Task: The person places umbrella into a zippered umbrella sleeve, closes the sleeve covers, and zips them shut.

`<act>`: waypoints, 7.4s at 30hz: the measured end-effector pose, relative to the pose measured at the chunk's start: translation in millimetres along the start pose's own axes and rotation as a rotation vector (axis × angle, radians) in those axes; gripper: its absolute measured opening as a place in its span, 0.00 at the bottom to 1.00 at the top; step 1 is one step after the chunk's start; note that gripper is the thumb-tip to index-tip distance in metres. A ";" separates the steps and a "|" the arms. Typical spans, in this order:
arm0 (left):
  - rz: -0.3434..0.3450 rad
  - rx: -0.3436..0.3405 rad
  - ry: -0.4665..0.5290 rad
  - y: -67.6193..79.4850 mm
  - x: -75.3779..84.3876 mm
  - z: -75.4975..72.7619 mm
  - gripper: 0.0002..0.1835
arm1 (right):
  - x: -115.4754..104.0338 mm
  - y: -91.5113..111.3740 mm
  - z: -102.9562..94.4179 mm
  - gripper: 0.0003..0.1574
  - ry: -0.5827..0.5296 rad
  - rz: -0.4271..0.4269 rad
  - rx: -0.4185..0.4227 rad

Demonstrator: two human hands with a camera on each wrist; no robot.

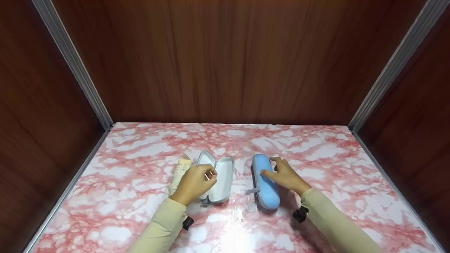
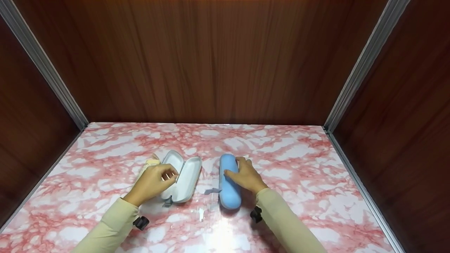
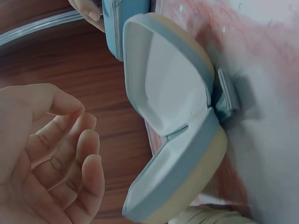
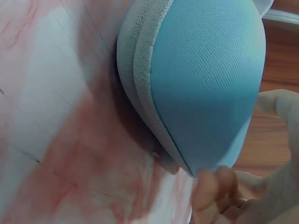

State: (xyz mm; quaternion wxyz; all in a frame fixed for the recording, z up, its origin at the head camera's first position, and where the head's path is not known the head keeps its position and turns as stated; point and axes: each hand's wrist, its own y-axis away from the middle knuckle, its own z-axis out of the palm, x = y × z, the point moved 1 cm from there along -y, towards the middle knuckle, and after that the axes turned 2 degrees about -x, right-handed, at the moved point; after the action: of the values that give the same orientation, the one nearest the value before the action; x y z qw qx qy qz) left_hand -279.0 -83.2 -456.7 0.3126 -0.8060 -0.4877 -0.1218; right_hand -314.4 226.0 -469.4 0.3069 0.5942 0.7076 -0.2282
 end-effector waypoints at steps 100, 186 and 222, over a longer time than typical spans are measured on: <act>-0.245 -0.129 -0.045 7.3 -39.5 5.9 0.10 | -31.1 -56.9 126.3 0.23 -0.924 0.213 -0.306; -0.697 -0.259 0.321 20.7 -86.0 -27.0 0.23 | -52.2 -39.3 112.7 0.40 -0.810 0.079 -0.313; -0.618 -0.142 0.723 9.5 -54.7 -19.0 0.29 | -55.6 -36.3 110.1 0.38 -0.780 0.009 -0.328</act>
State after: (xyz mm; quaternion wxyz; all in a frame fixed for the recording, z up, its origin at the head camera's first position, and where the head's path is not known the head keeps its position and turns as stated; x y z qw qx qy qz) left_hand -295.7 -137.1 -473.0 0.3556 -0.5487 -0.5549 -0.5144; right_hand -326.2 104.4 -509.6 0.6430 0.4097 0.5630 -0.3189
